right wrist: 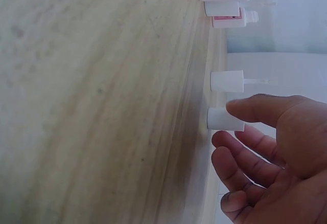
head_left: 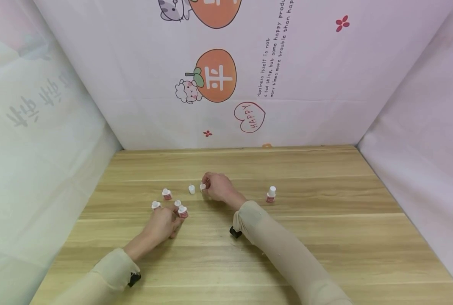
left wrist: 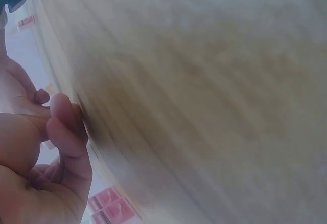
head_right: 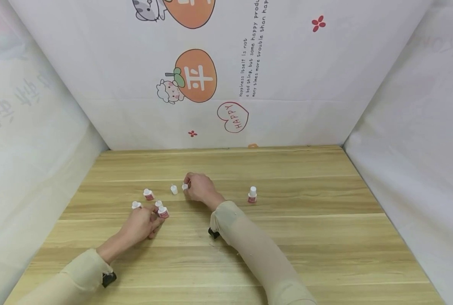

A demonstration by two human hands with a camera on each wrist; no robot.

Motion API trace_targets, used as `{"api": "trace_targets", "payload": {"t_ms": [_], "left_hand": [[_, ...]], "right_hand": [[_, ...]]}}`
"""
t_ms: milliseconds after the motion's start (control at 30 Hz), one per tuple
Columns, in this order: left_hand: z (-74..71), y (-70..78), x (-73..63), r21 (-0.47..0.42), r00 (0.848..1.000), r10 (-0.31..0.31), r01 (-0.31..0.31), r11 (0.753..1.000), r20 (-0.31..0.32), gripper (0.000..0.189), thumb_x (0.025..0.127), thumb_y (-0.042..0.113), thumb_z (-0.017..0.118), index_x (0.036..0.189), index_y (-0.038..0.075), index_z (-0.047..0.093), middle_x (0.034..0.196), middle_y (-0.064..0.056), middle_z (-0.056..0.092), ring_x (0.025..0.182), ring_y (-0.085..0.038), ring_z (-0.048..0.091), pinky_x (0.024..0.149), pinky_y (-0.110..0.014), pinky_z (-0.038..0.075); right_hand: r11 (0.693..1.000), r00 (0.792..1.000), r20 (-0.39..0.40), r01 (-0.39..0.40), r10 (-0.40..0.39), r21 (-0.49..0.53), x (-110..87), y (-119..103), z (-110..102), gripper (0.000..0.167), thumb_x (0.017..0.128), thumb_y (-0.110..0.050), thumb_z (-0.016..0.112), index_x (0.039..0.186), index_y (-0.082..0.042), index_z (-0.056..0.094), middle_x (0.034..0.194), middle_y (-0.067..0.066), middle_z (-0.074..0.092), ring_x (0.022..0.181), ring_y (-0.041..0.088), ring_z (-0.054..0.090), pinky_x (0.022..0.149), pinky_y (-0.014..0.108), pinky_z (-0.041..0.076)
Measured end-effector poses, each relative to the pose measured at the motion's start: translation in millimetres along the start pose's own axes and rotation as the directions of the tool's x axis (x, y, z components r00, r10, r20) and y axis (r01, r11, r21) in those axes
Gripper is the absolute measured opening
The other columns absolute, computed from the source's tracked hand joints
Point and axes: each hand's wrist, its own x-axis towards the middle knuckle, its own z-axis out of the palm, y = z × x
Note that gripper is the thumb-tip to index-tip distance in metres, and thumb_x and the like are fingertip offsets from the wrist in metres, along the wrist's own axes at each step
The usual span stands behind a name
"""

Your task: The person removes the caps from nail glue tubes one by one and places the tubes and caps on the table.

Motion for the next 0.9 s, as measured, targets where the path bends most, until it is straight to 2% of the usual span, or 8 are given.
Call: {"api": "trace_targets", "payload": {"t_ms": [200,400,500,667,767,900], "left_hand": [[-3.9,-0.9,0.0,0.004,1.000,-0.023,0.023,1.000,0.012,0.015,0.089,0.022,0.075,0.091,0.009,0.068,0.049,0.009,0.055,0.044,-0.003,0.051,0.053,-0.024,0.042],[-7.7,-3.0,-1.6,0.063,1.000,0.028,-0.028,0.998,-0.001,0.015,0.088,0.022,0.075,0.086,0.009,0.068,0.048,0.011,0.054,0.051,-0.006,0.050,0.056,-0.025,0.044],[-7.1,-4.3,-2.7,0.081,0.999,0.045,-0.045,0.996,-0.001,0.017,0.087,0.023,0.077,0.080,0.011,0.068,0.053,0.010,0.057,0.053,-0.006,0.051,0.056,-0.025,0.045],[-7.2,-1.7,-7.0,0.132,0.999,0.037,-0.039,0.990,0.014,0.023,0.085,0.026,0.078,0.070,0.016,0.064,0.061,0.007,0.059,0.056,-0.008,0.049,0.056,-0.027,0.042],[-8.9,2.7,-11.5,0.145,0.999,0.015,-0.021,0.989,0.042,0.026,0.086,0.029,0.077,0.069,0.017,0.062,0.062,0.007,0.057,0.056,-0.009,0.048,0.055,-0.027,0.040],[-9.1,8.5,-17.2,0.170,0.998,0.021,-0.032,0.985,0.066,0.028,0.087,0.032,0.077,0.068,0.020,0.060,0.064,0.008,0.055,0.056,-0.009,0.046,0.053,-0.026,0.037]], "right_hand": [[1.000,1.000,0.015,-0.009,0.009,0.001,-6.0,3,-3,0.029,0.089,-0.015,0.070,0.117,-0.011,0.065,0.103,0.002,0.072,0.094,0.016,0.066,0.088,0.032,0.052],[0.998,0.999,0.033,-0.033,0.035,-0.058,-16.3,6,-11,0.041,0.089,-0.021,0.074,0.126,-0.009,0.063,0.106,0.003,0.072,0.102,0.019,0.066,0.093,0.034,0.052],[0.996,0.998,0.045,-0.030,0.034,-0.083,-21.9,7,-14,0.043,0.089,-0.024,0.075,0.128,-0.009,0.062,0.108,0.003,0.072,0.106,0.020,0.066,0.095,0.035,0.051],[0.997,0.999,0.045,-0.012,0.016,-0.079,-32.5,9,-21,0.044,0.090,-0.024,0.074,0.130,-0.008,0.061,0.111,0.005,0.072,0.106,0.022,0.066,0.095,0.037,0.051],[0.999,0.999,0.047,-0.007,0.010,-0.053,-38.7,10,-25,0.043,0.091,-0.024,0.073,0.129,-0.009,0.061,0.112,0.006,0.071,0.107,0.024,0.065,0.096,0.039,0.051],[1.000,0.999,0.048,0.001,0.000,-0.016,-47.8,12,-28,0.038,0.091,-0.021,0.071,0.127,-0.009,0.063,0.111,0.006,0.071,0.105,0.024,0.065,0.094,0.040,0.051]]}}
